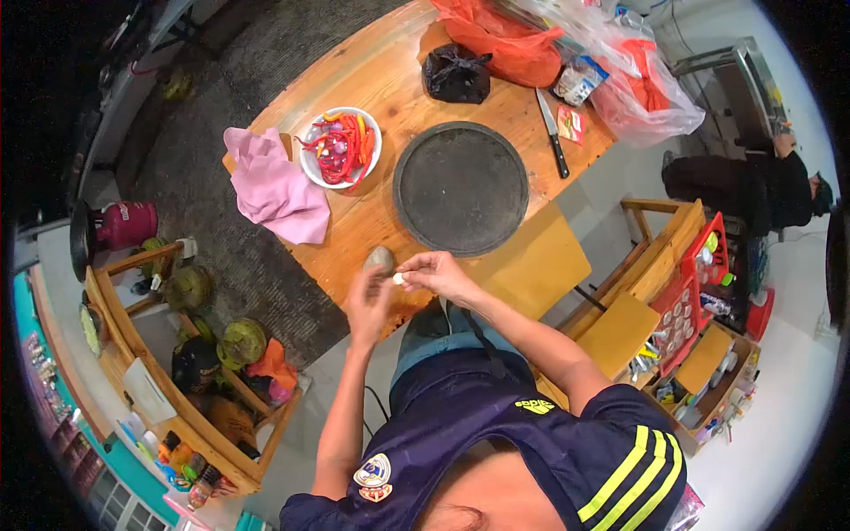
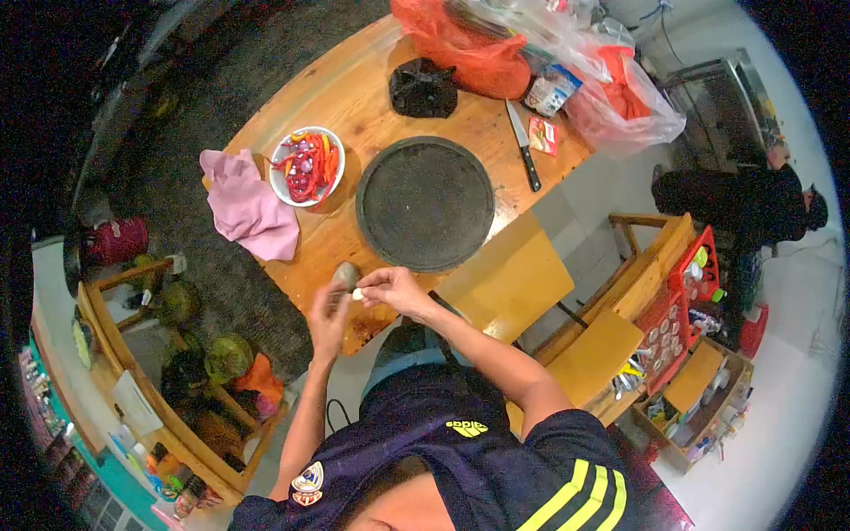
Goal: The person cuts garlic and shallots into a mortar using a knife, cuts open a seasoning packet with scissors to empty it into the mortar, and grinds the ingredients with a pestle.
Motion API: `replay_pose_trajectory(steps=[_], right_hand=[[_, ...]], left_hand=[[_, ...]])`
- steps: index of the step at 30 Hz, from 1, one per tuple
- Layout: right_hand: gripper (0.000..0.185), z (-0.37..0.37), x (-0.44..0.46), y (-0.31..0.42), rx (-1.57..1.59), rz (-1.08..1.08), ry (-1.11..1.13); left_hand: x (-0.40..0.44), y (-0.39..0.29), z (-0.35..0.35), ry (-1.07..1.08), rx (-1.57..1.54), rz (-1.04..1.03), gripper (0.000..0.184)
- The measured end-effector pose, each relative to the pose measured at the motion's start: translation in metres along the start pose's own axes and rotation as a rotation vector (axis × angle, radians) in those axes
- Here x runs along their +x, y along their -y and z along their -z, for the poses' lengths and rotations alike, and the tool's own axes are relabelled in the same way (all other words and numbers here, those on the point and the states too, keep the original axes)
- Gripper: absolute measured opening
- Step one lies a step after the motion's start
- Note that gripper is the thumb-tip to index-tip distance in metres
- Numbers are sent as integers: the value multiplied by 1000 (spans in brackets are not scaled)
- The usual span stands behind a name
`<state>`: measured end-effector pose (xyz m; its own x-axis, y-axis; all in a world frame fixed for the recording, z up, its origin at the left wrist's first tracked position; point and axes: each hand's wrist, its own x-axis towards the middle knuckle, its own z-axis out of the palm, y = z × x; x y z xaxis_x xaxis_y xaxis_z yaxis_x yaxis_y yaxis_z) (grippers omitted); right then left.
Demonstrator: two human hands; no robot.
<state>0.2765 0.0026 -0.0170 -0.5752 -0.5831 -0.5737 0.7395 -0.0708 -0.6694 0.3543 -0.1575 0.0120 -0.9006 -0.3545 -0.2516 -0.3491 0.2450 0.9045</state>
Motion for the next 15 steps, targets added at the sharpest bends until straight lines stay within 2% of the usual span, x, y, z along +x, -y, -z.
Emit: replay_pose_trajectory(steps=[2,5,6,9,11,12,15], right_hand=[[9,11,-7,-5,-57,70,25],[4,27,-15,2,-120,99,-2],[9,32,-21,8,-164,102,-17],[17,47,-42,40,-753,263,-245],[31,74,-36,34,-1084,640,-422],[48,74,-44,56,-1184,405,-388],[65,97,-24,41,-1512,571,-525]], left_hand=[[-4,-22,-21,138,-148,78,23],[1,-37,-33,216,-117,134,19],[1,-27,-40,204,-220,118,14],[-2,-16,-42,169,-162,179,15],[-3,-15,-38,97,-159,264,18],[-5,-16,-33,69,-139,311,17],[-6,-14,-24,-65,-180,396,23]])
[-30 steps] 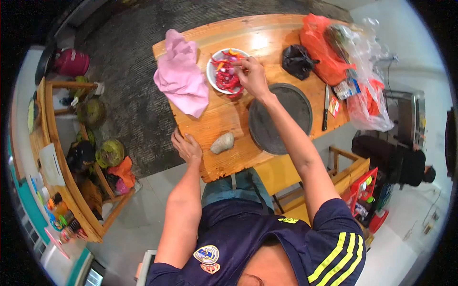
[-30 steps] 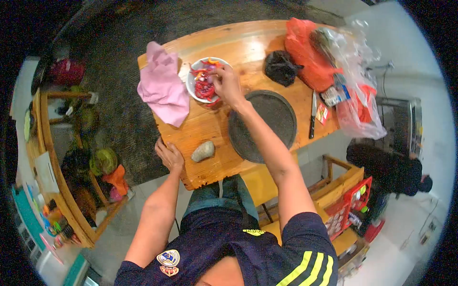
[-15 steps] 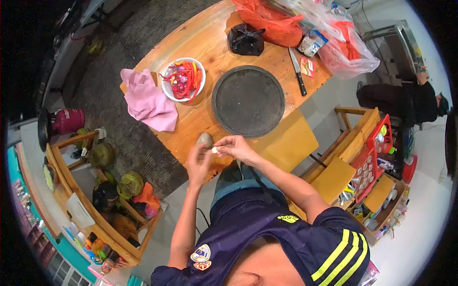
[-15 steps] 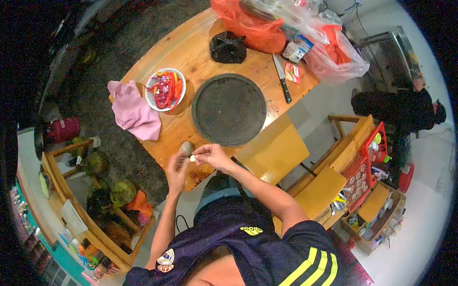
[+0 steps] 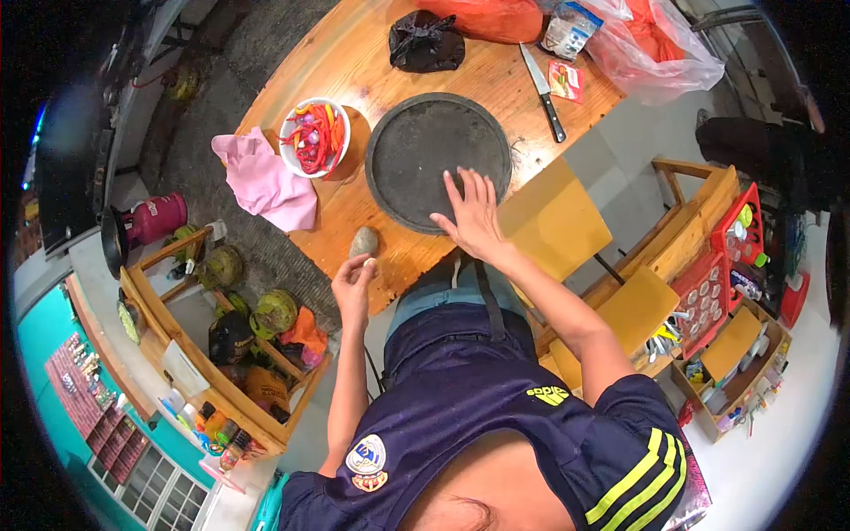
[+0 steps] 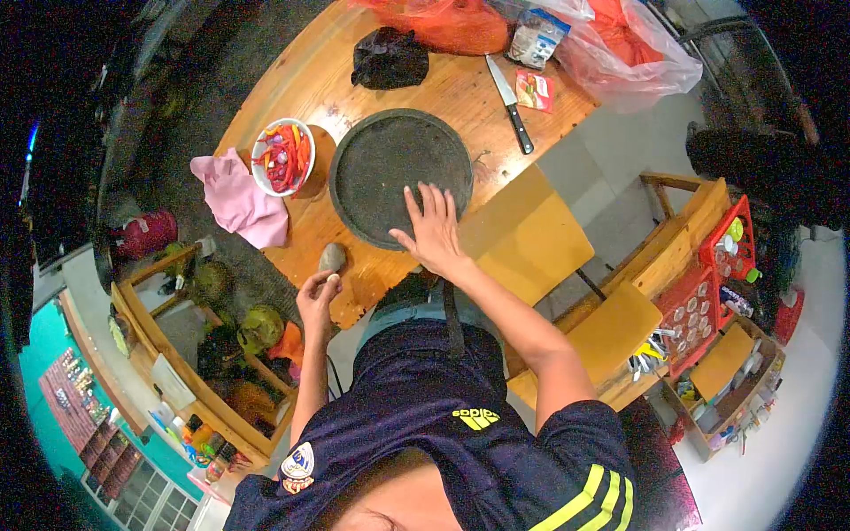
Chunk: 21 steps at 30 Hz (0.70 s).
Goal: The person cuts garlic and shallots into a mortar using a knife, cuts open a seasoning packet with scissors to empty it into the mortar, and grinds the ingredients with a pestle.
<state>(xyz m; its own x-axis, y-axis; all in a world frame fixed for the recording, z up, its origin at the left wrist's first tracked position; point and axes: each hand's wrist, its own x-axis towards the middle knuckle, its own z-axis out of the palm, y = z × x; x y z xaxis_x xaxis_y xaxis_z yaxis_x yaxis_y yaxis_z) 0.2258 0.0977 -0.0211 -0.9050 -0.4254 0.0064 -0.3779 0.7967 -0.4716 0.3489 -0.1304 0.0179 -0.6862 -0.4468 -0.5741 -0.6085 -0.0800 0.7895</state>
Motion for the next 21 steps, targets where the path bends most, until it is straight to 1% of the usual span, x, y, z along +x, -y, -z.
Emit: replay_pose_trajectory(steps=[1,4,5,6,8,11,14,15,16,17,18,20,21], right_hand=[[74,-9,3,-4,29,47,-3],[78,-16,5,2,36,216,214],[78,-35,-5,4,209,383,254],[70,-35,-10,13,511,379,245],[50,-5,-2,15,709,454,458],[27,12,-3,17,519,-32,687],[11,12,0,3,645,-244,356],[10,8,9,4,677,-146,25],[10,10,13,-1,657,-145,-129],[10,10,17,-5,627,-146,-282],[10,17,21,-17,560,-235,-263],[14,25,29,-34,483,-579,-174],[16,35,33,-38,469,-645,-238]], left_hand=[[1,1,4,-37,-16,12,24],[2,0,8,-115,-65,39,23],[3,0,8,-123,-90,42,23],[5,-1,9,-128,-116,43,23],[11,3,10,-119,-139,62,24],[19,2,12,-113,-142,64,25],[26,-1,18,-74,-125,38,25],[30,-8,16,-55,-115,30,25],[34,-12,14,-30,-106,25,25],[38,-14,12,-16,-54,-36,23],[40,-21,9,24,-50,-4,22],[46,-40,-2,104,-40,46,21],[50,-45,-8,123,-61,38,18]])
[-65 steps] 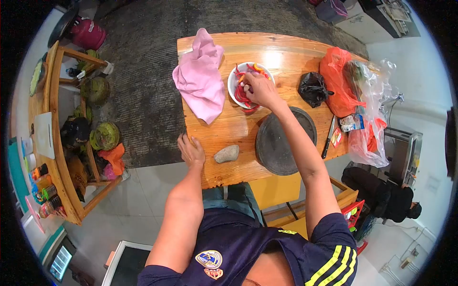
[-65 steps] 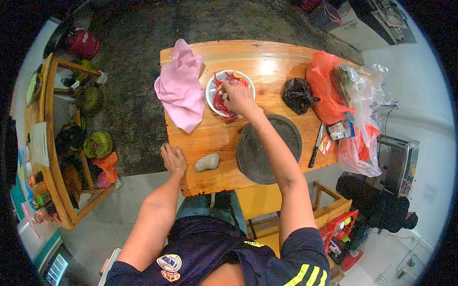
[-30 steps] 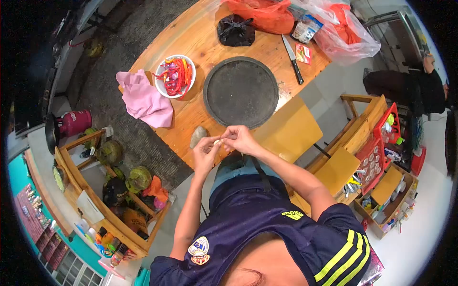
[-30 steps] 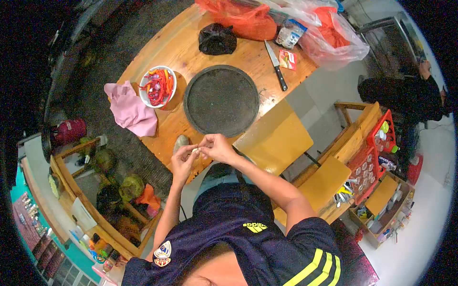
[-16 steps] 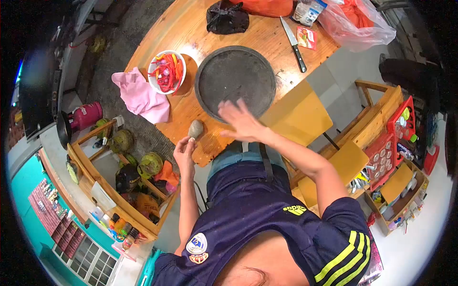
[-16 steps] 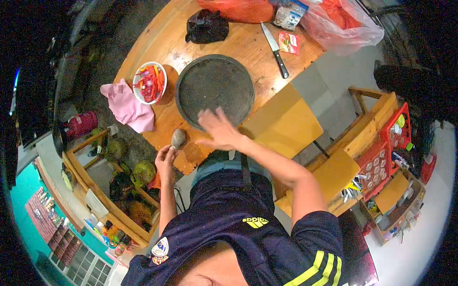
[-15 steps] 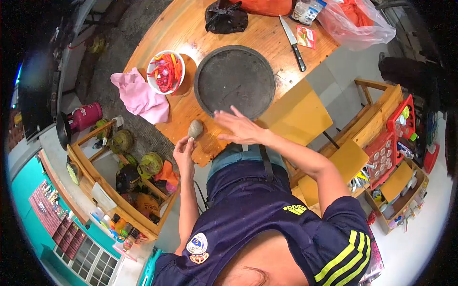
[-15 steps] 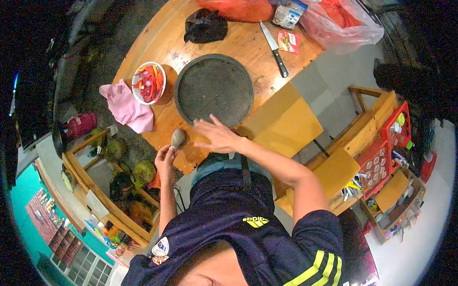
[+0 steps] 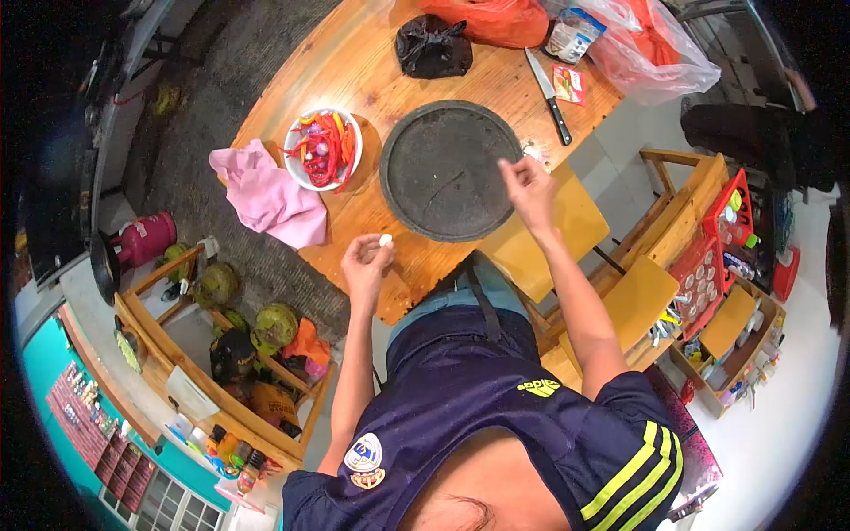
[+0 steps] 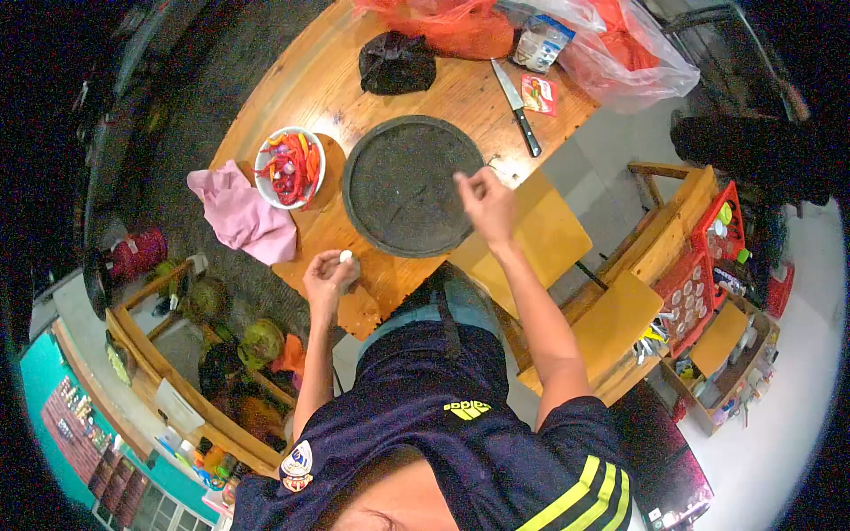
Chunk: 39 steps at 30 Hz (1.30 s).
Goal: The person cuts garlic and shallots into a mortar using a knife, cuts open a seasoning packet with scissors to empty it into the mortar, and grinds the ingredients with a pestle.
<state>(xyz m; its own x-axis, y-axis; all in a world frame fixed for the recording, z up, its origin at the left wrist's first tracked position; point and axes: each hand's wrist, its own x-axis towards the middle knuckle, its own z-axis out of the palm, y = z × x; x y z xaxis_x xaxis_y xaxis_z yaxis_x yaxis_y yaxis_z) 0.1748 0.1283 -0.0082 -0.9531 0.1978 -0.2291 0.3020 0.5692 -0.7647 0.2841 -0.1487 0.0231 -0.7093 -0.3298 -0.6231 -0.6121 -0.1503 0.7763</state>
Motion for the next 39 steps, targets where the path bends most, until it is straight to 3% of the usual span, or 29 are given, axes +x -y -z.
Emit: replay_pose_trajectory(steps=[1,3,5,7,11,14,18,22,23,24,25,26,28,32,35,39], right_hand=[[19,9,10,5,4,-42,-80],[22,18,49,-15,42,74,-406],[27,29,89,-45,-243,224,-518],[31,25,114,-69,-419,261,-502],[37,18,138,-79,-609,283,-421],[36,9,127,-62,-382,380,-546],[28,-2,87,-48,-241,218,-428],[19,-1,45,-41,-146,239,-392],[18,0,39,-43,-94,230,-393],[16,2,29,-31,-56,160,-380],[16,4,23,-28,-55,155,-371],[16,6,19,-27,-55,153,-362],[16,4,17,-24,-36,155,-328],[13,-4,18,-15,37,161,-260],[11,-13,20,6,80,218,-246],[10,-26,20,21,108,256,-157]], left_hand=[[4,-3,-4,40,-17,-25,17],[13,-7,-8,112,-51,-74,16],[23,-3,-9,148,7,-106,16],[26,-2,-12,175,103,-104,16],[29,-11,-38,94,425,-468,15],[46,-15,-65,150,589,-591,16],[79,11,-95,197,564,-801,16],[82,-25,-73,45,499,-893,11],[91,-40,-57,-126,519,-939,10],[93,-61,-38,-218,470,-870,8],[119,-58,-13,-327,515,-928,6],[129,-66,5,-425,543,-815,6],[158,-67,48,-516,761,-802,8],[176,-63,64,-329,910,-716,15],[172,-62,47,-465,968,-786,17],[181,-56,39,-410,943,-884,23]])
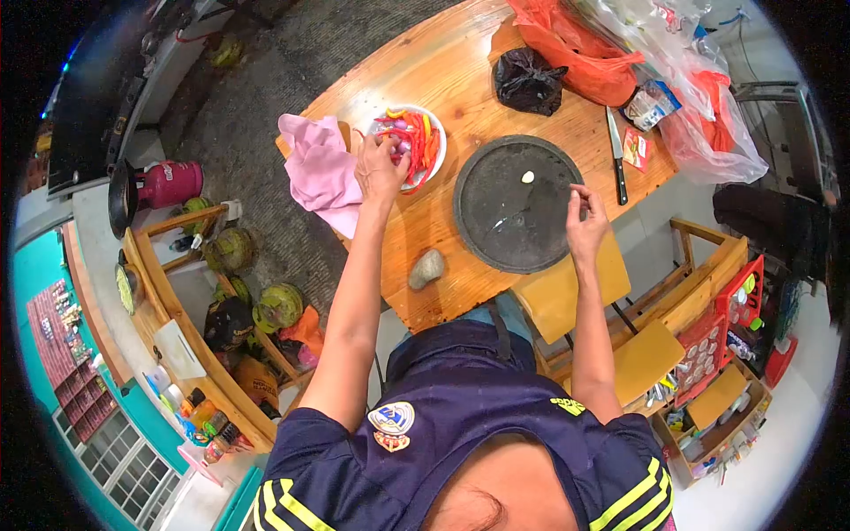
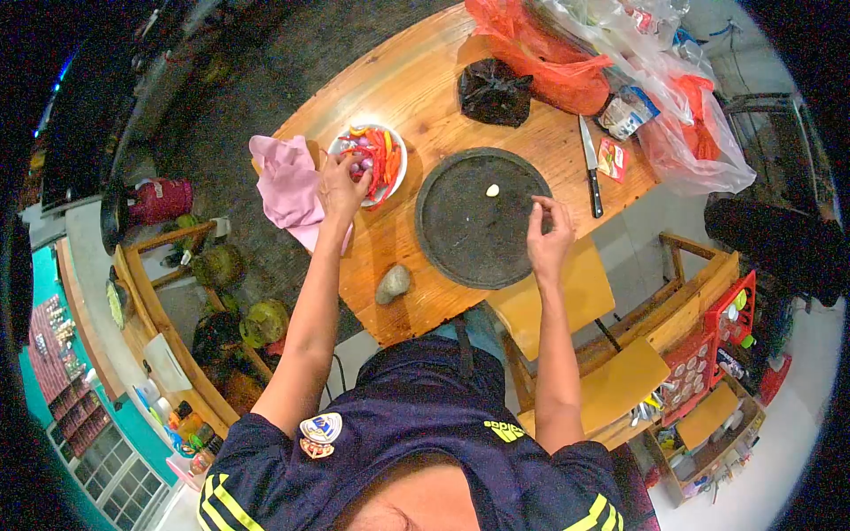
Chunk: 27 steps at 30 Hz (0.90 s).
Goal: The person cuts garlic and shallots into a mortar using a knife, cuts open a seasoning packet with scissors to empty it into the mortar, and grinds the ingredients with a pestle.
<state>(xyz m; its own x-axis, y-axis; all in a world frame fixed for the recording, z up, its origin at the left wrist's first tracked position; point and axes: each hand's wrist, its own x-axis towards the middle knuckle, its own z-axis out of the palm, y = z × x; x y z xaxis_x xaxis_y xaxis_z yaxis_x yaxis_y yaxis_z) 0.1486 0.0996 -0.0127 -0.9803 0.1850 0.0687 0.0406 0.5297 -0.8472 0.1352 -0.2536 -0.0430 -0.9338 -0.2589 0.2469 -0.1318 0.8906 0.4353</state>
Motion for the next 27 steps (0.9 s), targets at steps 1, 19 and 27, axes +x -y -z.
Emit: replay_pose_trajectory(steps=[1,19,27], right_hand=[[10,-3,1,3,-6,39,0],[38,41,117,-145,-801,68,-75],[36,40,98,-132,-550,163,-147]], left_hand=[[0,1,-1,19,-6,16,24],[-49,-69,44,420,-897,527,18],[-106,-103,21,504,-835,471,23]])
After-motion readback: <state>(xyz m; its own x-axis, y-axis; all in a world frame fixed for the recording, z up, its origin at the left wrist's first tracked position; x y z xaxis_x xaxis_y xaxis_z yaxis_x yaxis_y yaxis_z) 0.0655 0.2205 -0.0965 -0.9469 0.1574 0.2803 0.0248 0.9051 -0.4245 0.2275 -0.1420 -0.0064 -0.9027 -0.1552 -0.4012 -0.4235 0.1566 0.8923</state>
